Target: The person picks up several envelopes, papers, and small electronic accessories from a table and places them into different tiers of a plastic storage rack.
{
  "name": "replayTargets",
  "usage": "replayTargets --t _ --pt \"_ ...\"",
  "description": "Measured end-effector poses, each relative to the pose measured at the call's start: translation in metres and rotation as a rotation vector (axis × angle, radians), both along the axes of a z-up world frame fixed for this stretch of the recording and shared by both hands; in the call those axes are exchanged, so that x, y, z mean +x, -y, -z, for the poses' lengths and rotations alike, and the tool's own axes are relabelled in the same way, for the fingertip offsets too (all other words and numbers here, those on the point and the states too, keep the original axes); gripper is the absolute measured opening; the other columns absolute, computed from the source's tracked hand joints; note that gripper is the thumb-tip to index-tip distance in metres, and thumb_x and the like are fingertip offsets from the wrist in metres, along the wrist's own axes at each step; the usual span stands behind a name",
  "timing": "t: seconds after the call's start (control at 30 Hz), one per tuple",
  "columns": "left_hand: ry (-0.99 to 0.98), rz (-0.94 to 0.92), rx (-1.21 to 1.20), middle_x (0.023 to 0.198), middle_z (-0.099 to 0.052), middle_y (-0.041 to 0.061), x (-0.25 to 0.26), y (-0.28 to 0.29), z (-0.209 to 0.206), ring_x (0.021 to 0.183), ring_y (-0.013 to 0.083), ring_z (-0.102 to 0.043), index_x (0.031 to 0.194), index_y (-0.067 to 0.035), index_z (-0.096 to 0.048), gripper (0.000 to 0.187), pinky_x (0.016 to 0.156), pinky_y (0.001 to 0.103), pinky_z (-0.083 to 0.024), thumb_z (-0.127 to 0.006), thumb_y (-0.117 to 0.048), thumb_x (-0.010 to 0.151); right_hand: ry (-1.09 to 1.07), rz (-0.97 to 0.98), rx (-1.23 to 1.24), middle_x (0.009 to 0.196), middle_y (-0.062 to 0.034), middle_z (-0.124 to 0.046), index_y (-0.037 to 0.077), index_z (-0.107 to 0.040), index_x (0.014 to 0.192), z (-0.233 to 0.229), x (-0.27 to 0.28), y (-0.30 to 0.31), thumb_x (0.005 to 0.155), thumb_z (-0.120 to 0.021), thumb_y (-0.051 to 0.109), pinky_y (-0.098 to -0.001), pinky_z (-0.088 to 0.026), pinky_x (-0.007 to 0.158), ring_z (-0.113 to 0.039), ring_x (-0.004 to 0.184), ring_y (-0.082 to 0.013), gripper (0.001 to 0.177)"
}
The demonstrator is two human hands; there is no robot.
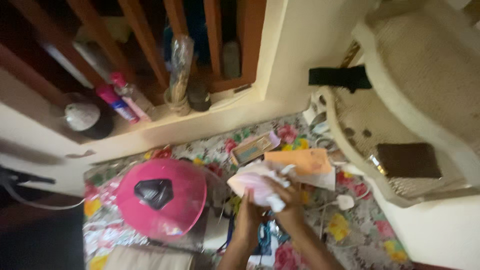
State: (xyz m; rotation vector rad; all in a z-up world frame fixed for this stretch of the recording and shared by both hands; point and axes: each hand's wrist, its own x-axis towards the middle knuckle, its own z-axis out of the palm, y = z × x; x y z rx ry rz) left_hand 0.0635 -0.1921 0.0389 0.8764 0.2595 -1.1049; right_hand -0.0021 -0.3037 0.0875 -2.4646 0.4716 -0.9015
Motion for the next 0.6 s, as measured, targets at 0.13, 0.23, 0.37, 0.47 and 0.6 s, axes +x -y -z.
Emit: replayTargets --t 0.13,0.23,0.37,0.47,0.6 --pt "0.141 0.030 0.073 0.125 -0.071 0.007 -0.006 -0.007 0.020 0.099 0.0208 -0.067 0.138 -0.012 -0.059 0.074 0.081 0.036 -0.051 -0.040 -0.067 0.092 -0.069 0.008 0.111 0.132 -0.0126 -0.068 0.018 -0.073 0.126 0.032 0.046 -0.003 0.075 -0.071 0.001 -0.0451 -0.048 0.105 -0.057 0.125 -0.0351 0.054" --pt "0.136 0.056 0.175 0.120 -0.072 0.009 -0.010 -0.016 0.039 0.100 0.0206 -0.071 0.134 -0.011 -0.059 0.066 0.085 0.038 -0.055 -0.047 -0.060 0.092 -0.080 0.039 0.089 0.143 -0.0137 -0.062 0.018 -0.065 0.139 0.057 0.096 -0.001 0.077 -0.064 -0.006 -0.0452 -0.045 0.111 -0.054 0.130 -0.0373 0.067" --pt "0.184 0.042 0.167 0.106 -0.071 0.019 -0.005 -0.019 0.073 0.091 0.0289 -0.069 0.126 0.006 -0.069 0.063 0.080 0.042 -0.056 -0.061 -0.049 0.098 -0.191 -0.165 0.068 0.153 -0.0299 -0.043 0.010 -0.047 0.151 0.069 0.123 -0.014 0.086 -0.075 0.007 -0.0537 -0.032 0.110 -0.042 0.134 -0.0498 0.071" --pt "0.193 0.087 0.276 0.114 -0.076 0.017 0.005 -0.019 0.074 0.101 0.0265 -0.070 0.127 0.001 -0.064 0.054 0.085 0.040 -0.059 -0.067 -0.042 0.095 -0.211 -0.223 0.218 0.146 -0.0264 -0.051 0.012 -0.048 0.150 0.055 0.116 -0.016 0.083 -0.077 0.008 -0.0520 -0.037 0.110 -0.050 0.132 -0.0426 0.073" --pt "0.273 0.204 0.206 0.119 -0.081 0.005 0.013 -0.023 0.048 0.101 0.0178 -0.070 0.125 -0.009 -0.071 0.049 0.079 0.032 -0.050 -0.059 -0.041 0.090 0.105 0.159 0.204 0.113 -0.0106 -0.072 0.015 -0.063 0.126 0.006 0.113 0.051 0.093 -0.078 0.018 -0.0425 -0.058 0.095 -0.071 0.109 -0.0261 0.036"
